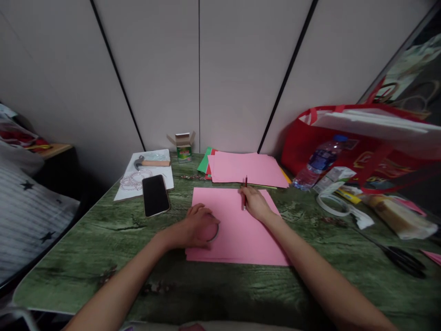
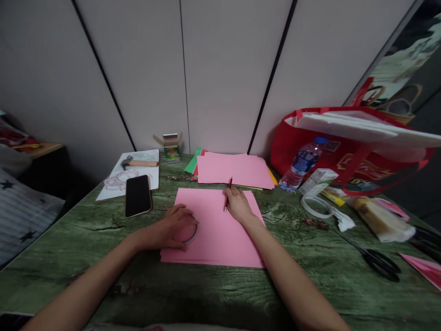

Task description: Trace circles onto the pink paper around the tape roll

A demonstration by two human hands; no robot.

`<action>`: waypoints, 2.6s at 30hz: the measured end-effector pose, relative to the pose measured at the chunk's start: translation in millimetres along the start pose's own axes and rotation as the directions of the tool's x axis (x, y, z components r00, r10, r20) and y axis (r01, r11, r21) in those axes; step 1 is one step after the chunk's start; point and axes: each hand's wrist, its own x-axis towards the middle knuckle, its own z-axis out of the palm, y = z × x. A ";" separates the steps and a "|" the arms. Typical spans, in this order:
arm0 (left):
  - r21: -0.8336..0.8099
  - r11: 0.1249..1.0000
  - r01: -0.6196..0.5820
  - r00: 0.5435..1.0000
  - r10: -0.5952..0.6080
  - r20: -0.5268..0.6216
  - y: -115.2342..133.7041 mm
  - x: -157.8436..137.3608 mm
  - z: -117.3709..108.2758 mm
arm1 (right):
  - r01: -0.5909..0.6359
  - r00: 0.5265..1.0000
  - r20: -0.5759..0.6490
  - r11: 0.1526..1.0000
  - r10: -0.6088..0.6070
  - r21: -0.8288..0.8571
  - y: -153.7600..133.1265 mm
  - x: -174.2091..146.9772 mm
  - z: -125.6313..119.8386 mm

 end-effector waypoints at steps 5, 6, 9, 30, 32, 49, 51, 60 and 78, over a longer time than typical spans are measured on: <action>-0.120 0.993 -0.010 0.990 -0.007 -0.140 -1.7 2.9 -1.5 | 0.003 1.000 0.021 0.999 -0.002 -0.048 -1.4 0.3 2.9; -0.135 0.991 -0.010 0.971 -0.022 -0.236 -3.7 4.0 -1.6 | 0.004 1.000 0.017 0.998 -0.002 -0.066 -2.0 0.6 2.6; -0.165 0.986 0.030 0.821 -0.118 -0.558 -12.4 7.3 -2.7 | 0.005 1.000 -0.023 0.988 -0.008 -0.153 -3.9 1.9 0.0; -0.160 0.969 0.186 0.862 -0.239 -0.446 -25.4 10.2 21.3 | -0.208 0.954 -0.284 0.902 0.101 -0.378 101.6 155.5 -80.1; -0.185 0.962 0.202 0.851 -0.266 -0.452 -22.4 10.8 22.8 | -0.242 0.945 -0.300 0.893 0.129 -0.380 111.7 157.1 -71.7; -0.399 0.858 0.325 0.782 -0.481 -0.397 2.4 11.5 21.8 | 0.226 0.973 -0.022 0.972 -0.228 -0.061 13.3 -4.1 -13.2; -0.414 0.852 0.322 0.778 -0.487 -0.398 4.9 12.3 22.0 | 0.192 0.979 -0.035 0.968 -0.201 -0.164 27.3 -1.5 -13.6; -0.430 0.849 0.309 0.837 -0.457 -0.302 20.4 20.2 25.4 | 0.291 0.957 0.088 0.905 -0.277 -0.311 76.8 24.7 -23.0; 0.387 0.900 0.202 0.968 -0.124 -0.217 6.5 43.2 57.6 | 0.228 0.974 -0.036 0.946 -0.226 0.231 60.0 0.4 -13.7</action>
